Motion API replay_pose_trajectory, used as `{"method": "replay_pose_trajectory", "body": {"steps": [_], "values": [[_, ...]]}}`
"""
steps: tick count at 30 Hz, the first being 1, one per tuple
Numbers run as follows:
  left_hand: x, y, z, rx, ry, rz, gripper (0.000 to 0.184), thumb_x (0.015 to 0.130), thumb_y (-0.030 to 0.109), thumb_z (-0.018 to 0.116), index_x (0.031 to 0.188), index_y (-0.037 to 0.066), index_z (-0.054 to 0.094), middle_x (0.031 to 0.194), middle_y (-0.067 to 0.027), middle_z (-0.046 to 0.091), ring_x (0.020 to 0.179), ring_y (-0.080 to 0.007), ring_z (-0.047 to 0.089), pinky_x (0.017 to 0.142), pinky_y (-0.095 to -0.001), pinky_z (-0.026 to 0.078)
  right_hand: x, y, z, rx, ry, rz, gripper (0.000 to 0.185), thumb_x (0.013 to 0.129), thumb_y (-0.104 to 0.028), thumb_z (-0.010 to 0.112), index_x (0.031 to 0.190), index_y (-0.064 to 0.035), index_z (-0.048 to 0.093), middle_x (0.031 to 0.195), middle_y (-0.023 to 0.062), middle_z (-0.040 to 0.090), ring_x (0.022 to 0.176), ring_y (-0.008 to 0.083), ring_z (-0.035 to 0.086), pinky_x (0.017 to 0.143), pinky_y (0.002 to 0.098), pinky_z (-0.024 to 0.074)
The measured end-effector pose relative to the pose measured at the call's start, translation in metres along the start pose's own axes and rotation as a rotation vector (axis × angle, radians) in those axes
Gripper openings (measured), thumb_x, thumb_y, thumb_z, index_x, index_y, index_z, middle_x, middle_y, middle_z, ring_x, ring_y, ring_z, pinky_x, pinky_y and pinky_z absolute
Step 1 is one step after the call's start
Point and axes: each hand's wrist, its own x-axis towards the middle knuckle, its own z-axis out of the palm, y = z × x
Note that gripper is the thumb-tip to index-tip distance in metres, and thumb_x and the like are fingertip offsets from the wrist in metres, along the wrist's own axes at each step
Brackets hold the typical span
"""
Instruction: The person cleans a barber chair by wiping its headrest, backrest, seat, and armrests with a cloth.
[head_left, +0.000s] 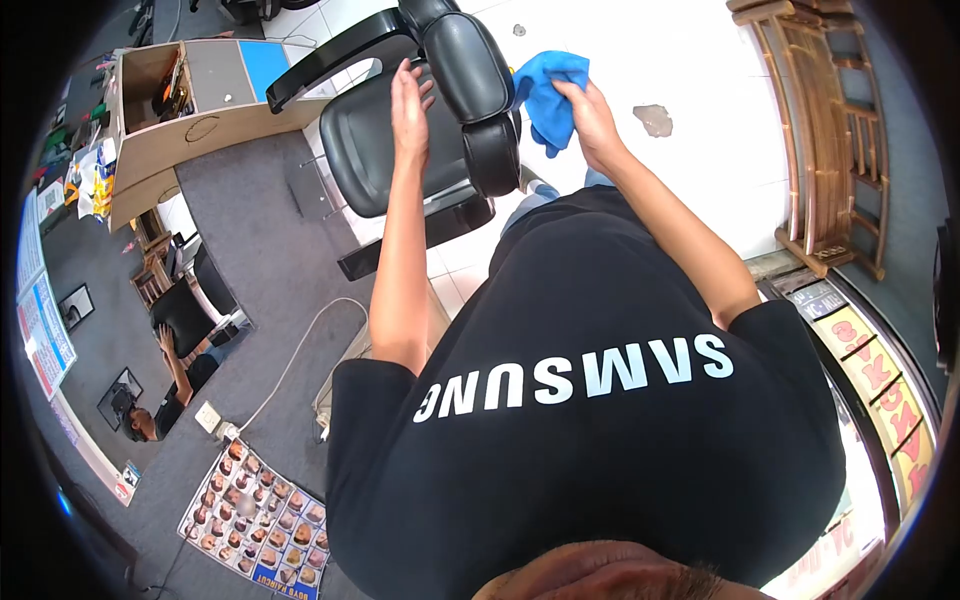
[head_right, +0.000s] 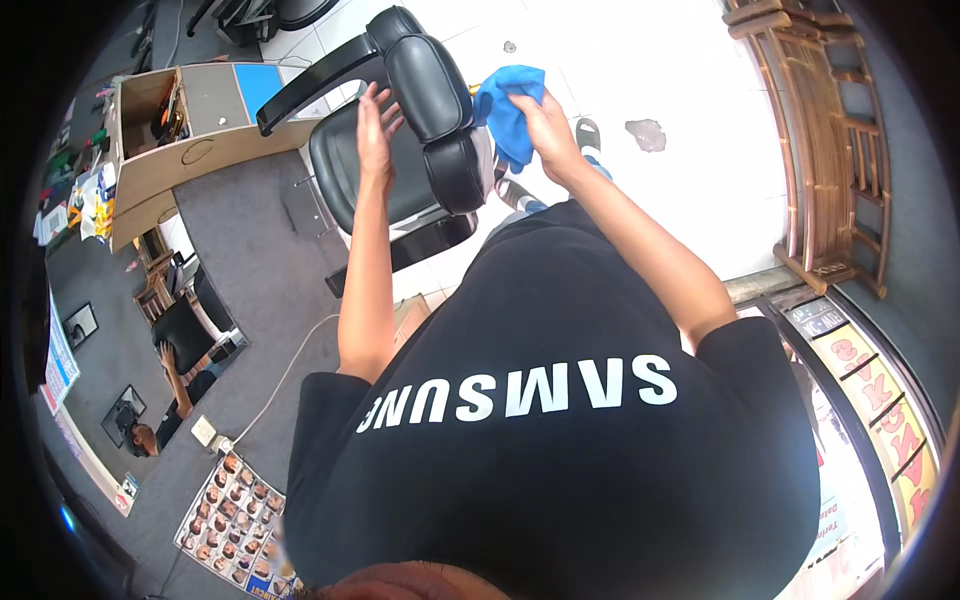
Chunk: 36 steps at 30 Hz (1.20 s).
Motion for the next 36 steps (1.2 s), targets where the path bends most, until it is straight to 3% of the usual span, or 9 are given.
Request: {"method": "replay_pose_trajectory", "body": {"steps": [4, 12, 16, 18, 21, 24, 29, 32, 36], "values": [[0.012, -0.021, 0.029, -0.173, -0.09, -0.197, 0.083, 0.107, 0.071, 0.029, 0.165, 0.011, 0.031, 0.161, -0.0133, 0.044, 0.141, -0.025, 0.049, 0.119, -0.0403, 0.039, 0.026, 0.0, 0.026, -0.151, -0.081, -0.044, 0.034, 0.105, -0.024, 0.055, 0.133, -0.0067, 0.062, 0.119, 0.005, 0.068, 0.111, 0.0159, 0.061, 0.098, 0.0325, 0.0485], [-0.013, 0.035, 0.039, -0.233, -0.046, 0.062, 0.074, 0.111, 0.064, 0.029, 0.155, 0.008, 0.044, 0.148, -0.0107, 0.056, 0.137, -0.0205, 0.053, 0.116, -0.0369, 0.042, -0.009, -0.027, 0.043, -0.169, -0.149, -0.285, 0.027, 0.107, -0.014, 0.05, 0.128, -0.0095, 0.067, 0.119, 0.0018, 0.068, 0.108, 0.0118, 0.061, 0.094, 0.0303, 0.0504], [-0.023, 0.082, 0.044, -0.291, -0.07, -0.109, 0.073, 0.105, 0.065, 0.051, 0.149, 0.007, 0.049, 0.138, -0.0093, 0.06, 0.127, -0.0183, 0.058, 0.108, -0.0391, 0.049, -0.01, -0.041, 0.047, -0.179, -0.151, -0.327, 0.027, 0.107, -0.016, 0.052, 0.128, -0.0074, 0.067, 0.116, 0.0025, 0.069, 0.107, 0.0116, 0.062, 0.094, 0.0302, 0.0504], [-0.014, 0.086, 0.033, -0.25, -0.179, -0.168, 0.099, 0.096, 0.067, 0.066, 0.16, 0.0, 0.03, 0.15, -0.0174, 0.048, 0.136, -0.0265, 0.052, 0.111, -0.0415, 0.047, -0.003, -0.04, 0.046, -0.178, -0.127, -0.3, 0.028, 0.106, -0.018, 0.053, 0.128, -0.0064, 0.067, 0.114, 0.0033, 0.07, 0.105, 0.0121, 0.062, 0.095, 0.0304, 0.05], [0.001, 0.081, 0.03, -0.284, -0.201, -0.201, 0.11, 0.089, 0.067, 0.073, 0.155, -0.01, 0.03, 0.148, -0.0235, 0.048, 0.135, -0.0294, 0.052, 0.111, -0.0429, 0.047, -0.005, -0.047, 0.039, -0.107, -0.092, -0.299, 0.025, 0.106, -0.022, 0.057, 0.122, -0.0055, 0.067, 0.099, 0.0, 0.066, 0.08, 0.0065, 0.06, 0.066, 0.024, 0.0499], [0.004, 0.079, 0.04, -0.251, -0.071, -0.223, 0.084, 0.094, 0.064, 0.069, 0.149, 0.004, 0.049, 0.133, -0.0106, 0.062, 0.121, -0.0212, 0.061, 0.104, -0.0414, 0.051, -0.027, -0.053, 0.037, -0.183, 0.075, -0.839, 0.023, 0.107, -0.015, 0.055, 0.122, -0.0016, 0.065, 0.099, 0.005, 0.068, 0.087, 0.0132, 0.063, 0.078, 0.0278, 0.0538], [0.008, 0.071, 0.036, -0.296, -0.165, -0.141, 0.089, 0.094, 0.064, 0.069, 0.149, -0.001, 0.046, 0.137, -0.016, 0.058, 0.119, -0.0236, 0.063, 0.099, -0.0411, 0.055, -0.048, -0.049, 0.047, -0.973, -0.21, -1.613, 0.03, 0.094, -0.011, 0.067, 0.123, -0.0185, 0.072, 0.143, 0.002, 0.066, 0.127, 0.0239, 0.059, 0.103, 0.0355, 0.0474], [0.005, 0.072, 0.031, -0.32, -0.254, -0.04, 0.1, 0.091, 0.064, 0.071, 0.148, -0.01, 0.039, 0.134, -0.0243, 0.056, 0.115, -0.0287, 0.065, 0.093, -0.04, 0.058, -0.011, -0.009, 0.05, -1.412, -0.288, -1.713, 0.042, 0.086, -0.012, 0.066, 0.126, -0.0226, 0.075, 0.143, -0.0097, 0.066, 0.142, 0.0113, 0.051, 0.113, 0.0331, 0.0392], [0.015, 0.069, 0.035, -0.322, -0.181, -0.193, 0.106, 0.088, 0.064, 0.075, 0.15, -0.011, 0.033, 0.139, -0.0261, 0.053, 0.126, -0.0303, 0.059, 0.103, -0.0418, 0.053, 0.019, 0.02, 0.021, -1.322, -0.332, -1.668, 0.046, 0.083, -0.009, 0.066, 0.125, -0.0233, 0.075, 0.131, -0.0105, 0.071, 0.139, 0.0106, 0.053, 0.112, 0.0343, 0.0394]]}}
